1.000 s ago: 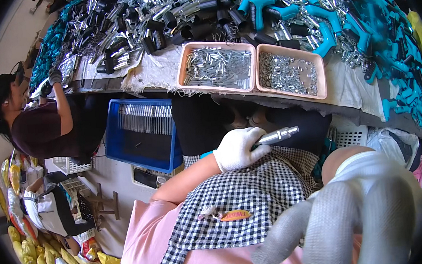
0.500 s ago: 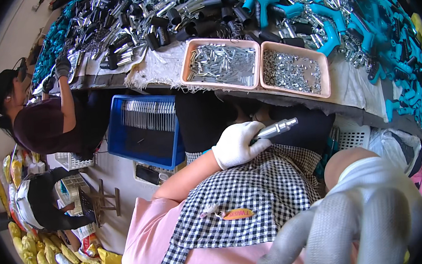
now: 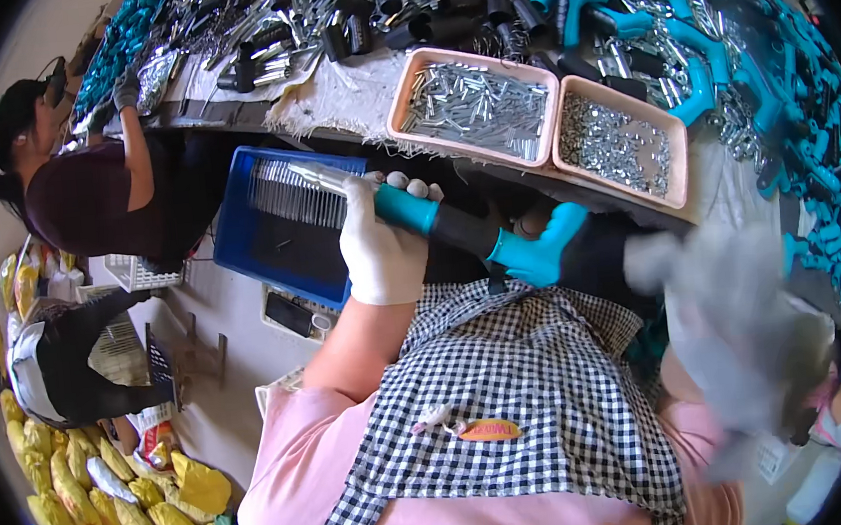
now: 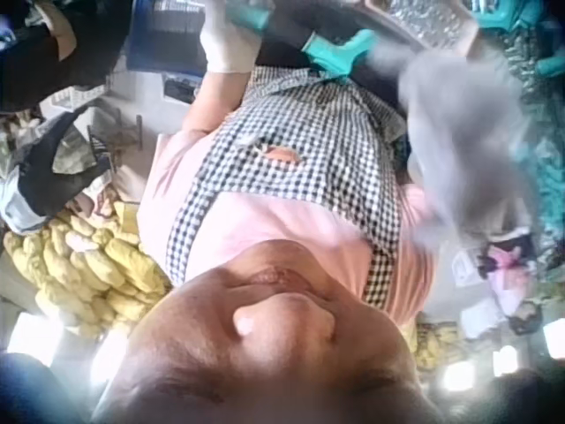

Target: The person assembles tool handles by inserting springs and metal pins into metal tubes and attaching plastic casing components together by hand.

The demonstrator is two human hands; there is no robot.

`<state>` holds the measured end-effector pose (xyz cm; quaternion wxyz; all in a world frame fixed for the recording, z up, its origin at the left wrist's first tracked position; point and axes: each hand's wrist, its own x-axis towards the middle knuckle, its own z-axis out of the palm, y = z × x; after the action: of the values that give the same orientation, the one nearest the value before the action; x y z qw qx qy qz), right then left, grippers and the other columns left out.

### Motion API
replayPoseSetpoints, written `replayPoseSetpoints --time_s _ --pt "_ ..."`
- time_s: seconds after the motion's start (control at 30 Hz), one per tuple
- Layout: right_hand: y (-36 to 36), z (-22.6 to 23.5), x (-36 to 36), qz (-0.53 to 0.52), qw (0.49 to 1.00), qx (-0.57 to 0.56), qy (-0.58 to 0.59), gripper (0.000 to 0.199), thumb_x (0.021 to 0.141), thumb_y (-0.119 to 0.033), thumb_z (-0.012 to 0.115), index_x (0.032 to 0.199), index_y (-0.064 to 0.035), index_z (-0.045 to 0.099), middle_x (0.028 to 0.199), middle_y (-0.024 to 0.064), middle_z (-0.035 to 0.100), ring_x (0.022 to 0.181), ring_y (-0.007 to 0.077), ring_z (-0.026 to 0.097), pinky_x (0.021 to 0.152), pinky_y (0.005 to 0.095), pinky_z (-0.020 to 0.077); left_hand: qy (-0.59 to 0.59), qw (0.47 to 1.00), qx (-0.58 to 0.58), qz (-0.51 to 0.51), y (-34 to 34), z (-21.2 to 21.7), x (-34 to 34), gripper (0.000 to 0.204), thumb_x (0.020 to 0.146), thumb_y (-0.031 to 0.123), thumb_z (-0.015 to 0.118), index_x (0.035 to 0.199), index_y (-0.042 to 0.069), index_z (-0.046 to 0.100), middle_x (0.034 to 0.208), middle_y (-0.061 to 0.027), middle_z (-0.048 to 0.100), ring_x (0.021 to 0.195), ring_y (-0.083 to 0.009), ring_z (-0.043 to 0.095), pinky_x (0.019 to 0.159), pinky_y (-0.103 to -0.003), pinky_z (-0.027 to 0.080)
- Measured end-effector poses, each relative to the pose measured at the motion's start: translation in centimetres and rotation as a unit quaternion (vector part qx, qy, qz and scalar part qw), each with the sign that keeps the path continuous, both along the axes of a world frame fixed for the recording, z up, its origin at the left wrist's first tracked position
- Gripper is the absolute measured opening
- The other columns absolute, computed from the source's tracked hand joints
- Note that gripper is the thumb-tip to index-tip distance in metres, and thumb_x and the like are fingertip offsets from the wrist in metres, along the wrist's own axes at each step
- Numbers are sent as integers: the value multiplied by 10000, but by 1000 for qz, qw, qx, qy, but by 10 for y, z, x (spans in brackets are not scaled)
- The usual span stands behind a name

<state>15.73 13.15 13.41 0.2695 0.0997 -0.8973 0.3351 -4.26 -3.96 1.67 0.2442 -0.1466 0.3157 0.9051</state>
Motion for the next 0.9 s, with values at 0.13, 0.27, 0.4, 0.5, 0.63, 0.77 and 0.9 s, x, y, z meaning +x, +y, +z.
replayPoseSetpoints --time_s 0.13,0.27,0.4,0.5,0.63,0.77,0.9 --pt "-6 -52 -17 -62 973 160 -157 787 581 -366 831 1271 -117 545 1247 188 529 1126 393 540 976 583 392 -205 975 32 -73 -1 -41 5 317 1022 342 455 987 27 453 932 -132 524 868 -307 568 1004 -572 423" --pt "2 -119 10 -97 917 -34 -386 714 665 -182 771 1322 -58 521 938 198 668 820 360 657 814 382 539 -306 937 -14 -166 40 -101 34 314 1012 276 473 1151 10 383 1086 -177 472 1031 -358 517 1003 -553 436" --pt "13 -196 14 -219 657 -588 -418 405 786 -117 678 1161 24 618 805 122 666 679 234 656 649 348 539 -408 832 -47 -372 95 -242 58 289 988 344 455 1039 79 559 1078 -145 615 1022 -308 561 965 -469 446" --pt "21 -283 15 -359 469 -710 -383 130 786 -116 650 768 8 617 684 124 627 592 253 628 572 365 532 -366 765 -119 -516 131 -273 91 336 991 394 449 1020 76 550 1066 -179 637 1011 -342 568 932 -452 452" --pt "15 -326 7 -367 454 -708 -397 117 775 -105 652 800 2 610 681 117 602 572 259 601 568 374 516 -345 771 -13 -536 133 -377 123 418 1012 424 398 1082 47 564 1159 -214 635 1049 -394 578 987 -518 396" --pt "16 -336 -4 -375 443 -711 -398 114 789 -115 640 772 -5 613 698 124 611 589 261 608 579 376 525 -274 809 -86 -513 134 -402 116 369 1002 344 475 1100 15 611 1093 -170 656 943 -303 596 869 -438 457" --pt "18 -339 -18 -378 441 -710 -399 120 781 -124 656 776 -12 614 703 129 619 579 264 614 570 380 529 -205 844 -103 -486 143 -410 113 371 999 307 515 1179 6 638 1060 -132 677 885 -224 599 800 -364 473"
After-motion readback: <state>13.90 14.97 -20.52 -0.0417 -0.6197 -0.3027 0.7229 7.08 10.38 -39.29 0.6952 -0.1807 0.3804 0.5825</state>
